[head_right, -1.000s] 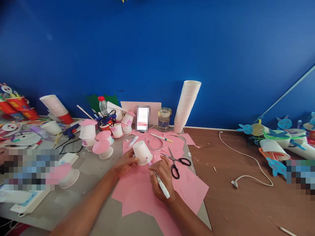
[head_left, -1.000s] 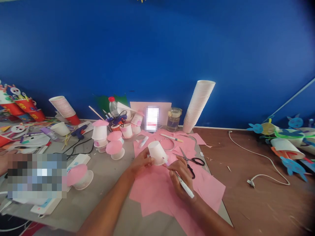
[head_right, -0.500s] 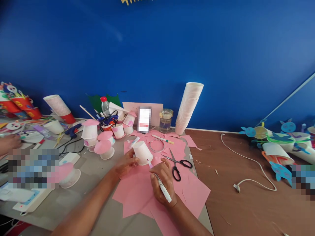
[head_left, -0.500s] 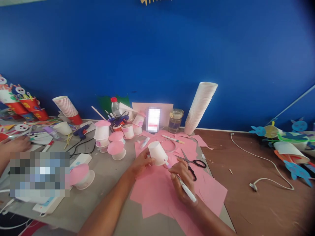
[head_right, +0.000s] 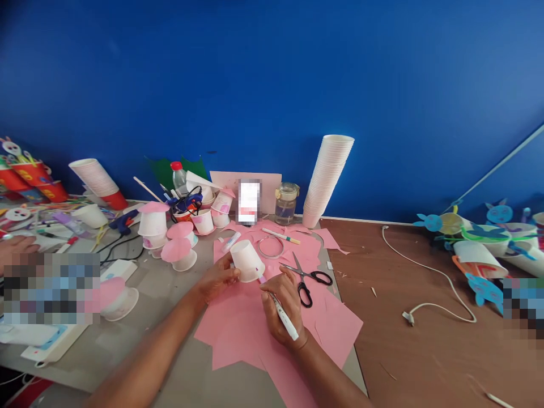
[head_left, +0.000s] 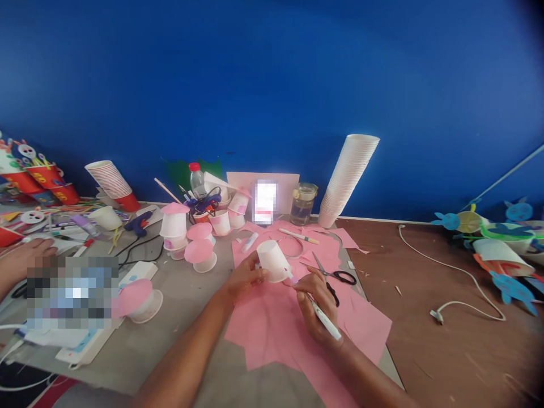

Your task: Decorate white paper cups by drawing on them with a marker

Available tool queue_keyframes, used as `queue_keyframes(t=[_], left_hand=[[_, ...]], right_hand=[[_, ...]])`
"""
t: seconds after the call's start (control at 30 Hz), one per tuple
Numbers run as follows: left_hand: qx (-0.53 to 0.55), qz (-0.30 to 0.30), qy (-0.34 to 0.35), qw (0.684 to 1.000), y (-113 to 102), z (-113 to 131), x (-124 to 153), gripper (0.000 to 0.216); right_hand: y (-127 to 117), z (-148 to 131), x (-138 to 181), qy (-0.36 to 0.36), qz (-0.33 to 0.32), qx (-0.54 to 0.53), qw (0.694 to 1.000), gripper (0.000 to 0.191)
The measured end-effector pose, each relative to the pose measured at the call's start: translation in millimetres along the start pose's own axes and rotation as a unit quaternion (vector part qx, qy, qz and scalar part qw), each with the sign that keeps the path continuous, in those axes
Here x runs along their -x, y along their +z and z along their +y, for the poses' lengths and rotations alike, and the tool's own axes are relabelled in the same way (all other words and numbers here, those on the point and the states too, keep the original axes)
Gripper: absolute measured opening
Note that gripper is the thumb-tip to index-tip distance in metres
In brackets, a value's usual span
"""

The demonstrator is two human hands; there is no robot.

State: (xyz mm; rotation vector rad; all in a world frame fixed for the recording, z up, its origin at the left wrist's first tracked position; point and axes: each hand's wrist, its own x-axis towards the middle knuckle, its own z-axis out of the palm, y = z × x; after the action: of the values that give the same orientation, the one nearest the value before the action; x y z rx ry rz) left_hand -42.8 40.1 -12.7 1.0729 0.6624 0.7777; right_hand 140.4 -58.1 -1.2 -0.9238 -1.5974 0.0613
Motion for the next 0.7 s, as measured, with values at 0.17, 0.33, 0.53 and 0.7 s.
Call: queue_keyframes(t=[0.17, 0.33, 0.53, 0.7], left_hand=[[-0.013, 0.000, -0.005, 1.000, 0.3, 0.6, 0.6, 0.058], [-0.012, -0.003, 0.002, 1.000, 1.1, 1.9, 1.9, 0.061], [0.020, 0.012, 0.010, 1.000, 0.6, 4.2, 1.2, 0.063], [0.035, 0.013, 0.011, 0.999, -0.4, 3.8, 0.0, 0.063]], right_hand=[[0.5, -0.7, -1.3, 0.002, 0.001, 0.004, 1.000, 0.017], [0.1, -1.8, -2.6, 0.000, 0.003, 0.010, 1.000, 0.016], [0.1, -0.2, -1.1, 0.009, -0.001, 0.010, 1.000, 0.016], [-1.8, -2.8, -1.9, 0.009, 0.015, 0.011, 1.000, 0.017]])
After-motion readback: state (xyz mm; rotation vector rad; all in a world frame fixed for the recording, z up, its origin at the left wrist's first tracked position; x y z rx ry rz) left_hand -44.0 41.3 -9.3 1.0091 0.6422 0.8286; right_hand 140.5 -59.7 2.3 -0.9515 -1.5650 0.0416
